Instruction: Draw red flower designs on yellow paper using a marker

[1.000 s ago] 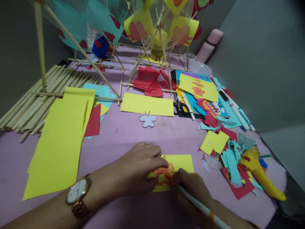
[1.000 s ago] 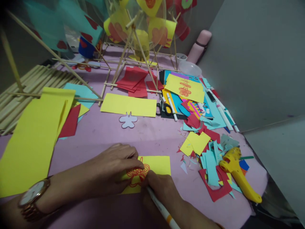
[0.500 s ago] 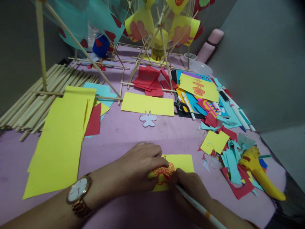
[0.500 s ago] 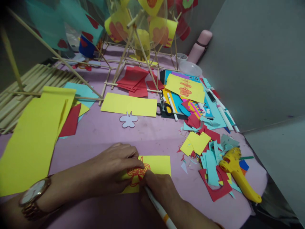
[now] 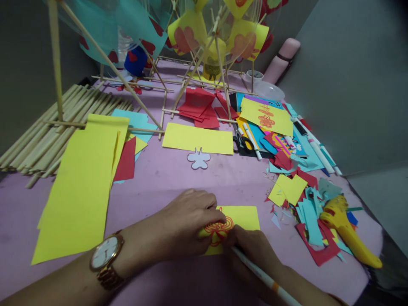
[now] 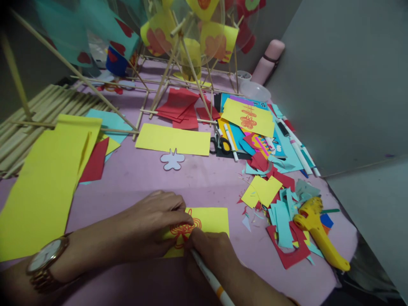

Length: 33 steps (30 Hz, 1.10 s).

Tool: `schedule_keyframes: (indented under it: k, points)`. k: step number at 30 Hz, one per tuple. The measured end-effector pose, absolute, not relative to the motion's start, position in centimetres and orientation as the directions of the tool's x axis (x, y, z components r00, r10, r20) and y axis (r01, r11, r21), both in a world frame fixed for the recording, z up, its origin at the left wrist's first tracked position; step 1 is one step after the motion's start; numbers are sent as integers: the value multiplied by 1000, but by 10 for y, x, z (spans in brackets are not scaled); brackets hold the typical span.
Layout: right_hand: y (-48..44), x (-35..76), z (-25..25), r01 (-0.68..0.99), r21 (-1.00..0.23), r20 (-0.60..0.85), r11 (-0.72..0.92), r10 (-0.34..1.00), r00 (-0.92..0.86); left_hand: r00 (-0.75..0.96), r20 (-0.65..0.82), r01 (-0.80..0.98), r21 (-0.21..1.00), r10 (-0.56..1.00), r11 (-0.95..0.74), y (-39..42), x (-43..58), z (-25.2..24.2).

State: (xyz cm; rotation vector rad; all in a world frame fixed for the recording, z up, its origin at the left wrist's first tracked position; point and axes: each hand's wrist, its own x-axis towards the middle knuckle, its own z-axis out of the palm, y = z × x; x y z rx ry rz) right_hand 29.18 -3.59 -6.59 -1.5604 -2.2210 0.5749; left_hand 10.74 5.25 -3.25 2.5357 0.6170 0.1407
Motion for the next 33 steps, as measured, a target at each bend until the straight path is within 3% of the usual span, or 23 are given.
schedule_keyframes:
  k: [22, 33]
  points:
    - [-34, 292, -64, 731, -616, 24, 293, 935, -354, 891, -36, 400, 535, 453, -744, 53, 106, -33]
    - [-32, 291, -64, 719, -577, 136, 388, 913, -383, 896, -31, 388, 540, 443, -747, 53, 106, -34]
